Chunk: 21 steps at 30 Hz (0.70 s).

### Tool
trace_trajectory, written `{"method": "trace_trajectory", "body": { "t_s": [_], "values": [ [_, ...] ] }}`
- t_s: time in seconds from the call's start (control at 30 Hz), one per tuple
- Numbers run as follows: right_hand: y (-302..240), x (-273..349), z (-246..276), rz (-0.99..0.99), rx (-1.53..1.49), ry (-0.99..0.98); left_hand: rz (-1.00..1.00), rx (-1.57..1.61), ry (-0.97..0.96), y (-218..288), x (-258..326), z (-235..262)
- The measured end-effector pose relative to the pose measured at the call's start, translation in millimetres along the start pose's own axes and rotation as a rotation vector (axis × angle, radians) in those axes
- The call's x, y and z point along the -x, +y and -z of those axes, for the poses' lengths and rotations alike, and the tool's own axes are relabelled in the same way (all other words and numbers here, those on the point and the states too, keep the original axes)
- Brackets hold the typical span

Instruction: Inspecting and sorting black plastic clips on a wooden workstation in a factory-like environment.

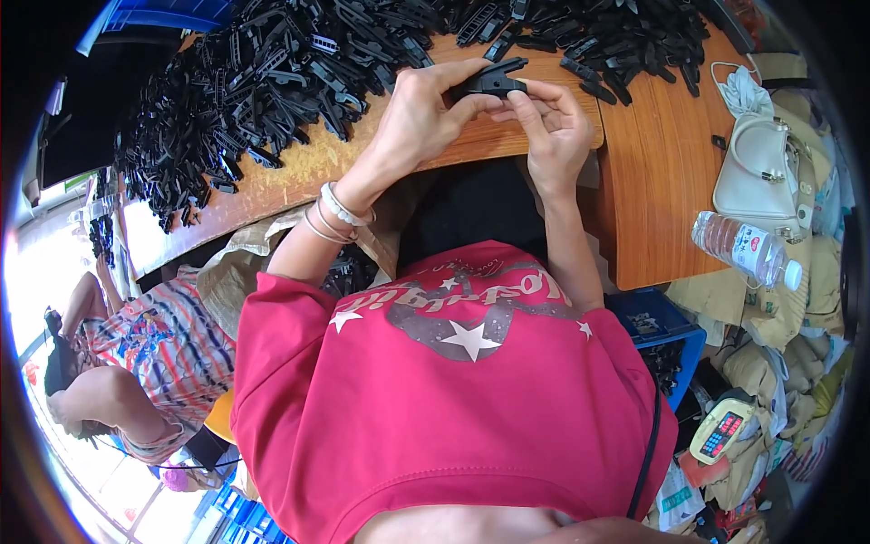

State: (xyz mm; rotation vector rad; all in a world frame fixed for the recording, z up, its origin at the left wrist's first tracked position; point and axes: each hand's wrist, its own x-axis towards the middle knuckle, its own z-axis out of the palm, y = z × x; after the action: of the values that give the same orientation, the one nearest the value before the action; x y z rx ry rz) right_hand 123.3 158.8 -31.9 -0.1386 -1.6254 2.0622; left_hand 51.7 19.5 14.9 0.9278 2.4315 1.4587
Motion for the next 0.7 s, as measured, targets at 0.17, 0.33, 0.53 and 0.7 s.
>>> {"method": "trace_trajectory", "body": {
  "t_s": [0.17, 0.33, 0.53, 0.7],
  "values": [
    [-7, -8, 5, 0.033, 0.018, -0.048, -0.124, -0.024, 0.010, 0, 1, 6],
    [-15, -12, 7, 0.058, -0.052, -0.085, -0.241, -0.102, 0.016, 5, -1, 9],
    [-12, -11, 15, 0.094, 0.161, -0.110, -0.196, -0.105, -0.076, 8, -3, 8],
    [-8, -18, 25, 0.032, 0.201, -0.123, -0.006, 0.143, -0.117, 8, -4, 3]
  ]
}}
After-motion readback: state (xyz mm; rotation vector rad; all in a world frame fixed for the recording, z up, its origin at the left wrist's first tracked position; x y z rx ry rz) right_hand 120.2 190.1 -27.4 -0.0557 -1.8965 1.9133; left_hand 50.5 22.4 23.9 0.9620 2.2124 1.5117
